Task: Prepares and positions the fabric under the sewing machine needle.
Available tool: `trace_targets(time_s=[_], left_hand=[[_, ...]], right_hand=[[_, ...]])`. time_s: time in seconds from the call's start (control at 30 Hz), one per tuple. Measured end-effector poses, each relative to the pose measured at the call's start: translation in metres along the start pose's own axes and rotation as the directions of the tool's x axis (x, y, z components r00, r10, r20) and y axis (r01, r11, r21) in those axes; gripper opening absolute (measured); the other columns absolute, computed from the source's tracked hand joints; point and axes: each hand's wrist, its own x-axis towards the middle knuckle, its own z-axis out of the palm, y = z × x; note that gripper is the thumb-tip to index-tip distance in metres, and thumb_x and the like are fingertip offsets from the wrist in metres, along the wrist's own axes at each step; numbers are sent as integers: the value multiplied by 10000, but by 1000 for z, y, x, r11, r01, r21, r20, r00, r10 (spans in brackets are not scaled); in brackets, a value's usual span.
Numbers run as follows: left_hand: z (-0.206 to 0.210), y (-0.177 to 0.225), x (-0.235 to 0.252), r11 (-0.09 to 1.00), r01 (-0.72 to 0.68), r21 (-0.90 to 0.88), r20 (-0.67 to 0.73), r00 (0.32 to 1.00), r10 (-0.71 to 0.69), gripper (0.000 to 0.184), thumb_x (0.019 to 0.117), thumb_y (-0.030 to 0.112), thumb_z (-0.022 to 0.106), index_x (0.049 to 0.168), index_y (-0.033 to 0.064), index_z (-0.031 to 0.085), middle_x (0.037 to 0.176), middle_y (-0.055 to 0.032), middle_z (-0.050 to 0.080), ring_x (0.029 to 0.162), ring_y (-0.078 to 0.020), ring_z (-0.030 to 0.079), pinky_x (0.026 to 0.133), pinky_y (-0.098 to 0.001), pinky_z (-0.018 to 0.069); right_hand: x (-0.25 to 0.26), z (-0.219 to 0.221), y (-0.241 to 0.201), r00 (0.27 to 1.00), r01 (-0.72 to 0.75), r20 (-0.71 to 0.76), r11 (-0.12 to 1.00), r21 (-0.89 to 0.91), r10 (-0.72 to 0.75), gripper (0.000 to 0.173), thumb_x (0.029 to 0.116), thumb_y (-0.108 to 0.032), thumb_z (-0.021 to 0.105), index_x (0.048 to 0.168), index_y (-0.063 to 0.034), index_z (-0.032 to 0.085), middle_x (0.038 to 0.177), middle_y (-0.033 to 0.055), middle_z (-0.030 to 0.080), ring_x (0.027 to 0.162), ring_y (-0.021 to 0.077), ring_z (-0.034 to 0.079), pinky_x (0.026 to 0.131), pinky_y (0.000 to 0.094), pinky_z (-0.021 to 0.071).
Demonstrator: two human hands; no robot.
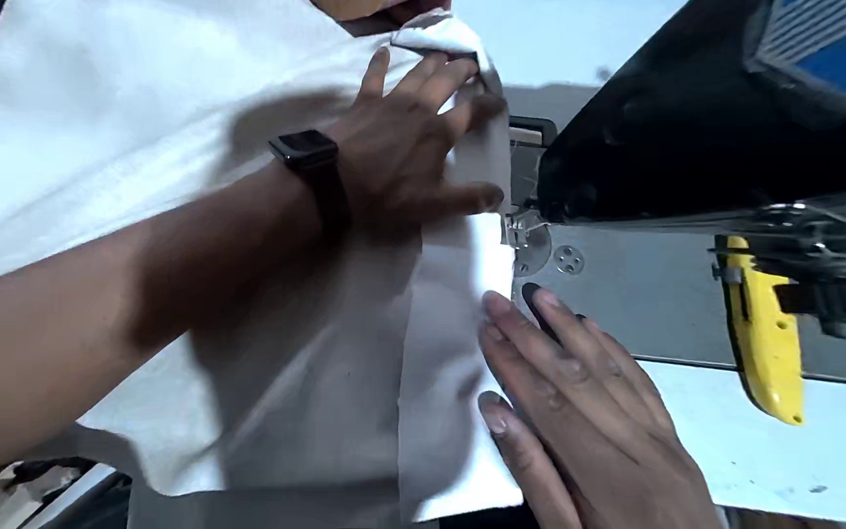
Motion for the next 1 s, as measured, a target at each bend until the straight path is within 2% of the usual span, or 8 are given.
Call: trace_targets(time_s=[0.1,0.2,0.33,0.7,1.0], left_hand=[[2,-6,14,1000,-2,11,-17,1000,2,942,847,893,311,1592,320,380,1665,-75,315,1552,-342,247,1137,-816,140],[4,-12,23,1000,2,11,-33,999,-2,1044,776,963,317,1593,317,383,1673,-86,306,1557,-346,239,1143,-816,121],[2,-14,25,1000,-7,26,-14,1000,8,1136,716,1015,285,1605,313,358,1681,-89,287,1559,-363,225,1142,-813,130],[-2,-15,25,1000,-2,19,34,999,2,1144,705,1020,295,1626,342,294,1694,-75,254,1571,-343,191,1146,-807,122],[-1,-14,25,1000,9,18,28,1000,-10,1124,711,1014,315,1620,353,310,1694,-71,258,1568,-335,208,1157,-793,130]], right_hand=[[-2,0,2,1000,17,-27,998,65,-15,362,1042,-259,538,1369,-211,685,1512,0,567,1495,343,391,1228,637,302],[-3,-1,4,999,45,-14,995,91,-44,350,1029,-198,544,1341,-219,701,1485,-4,594,1482,350,410,1223,662,281],[-3,-2,4,998,59,7,995,75,-60,365,1020,-202,529,1343,-218,698,1484,0,594,1472,348,426,1209,674,279],[-5,0,1,998,38,-47,994,106,-33,347,993,-179,575,1306,-193,724,1445,2,628,1450,337,459,1207,672,293],[-5,1,1,997,40,-62,995,90,-35,335,997,-186,569,1287,-190,736,1423,12,644,1432,342,482,1202,668,314]])
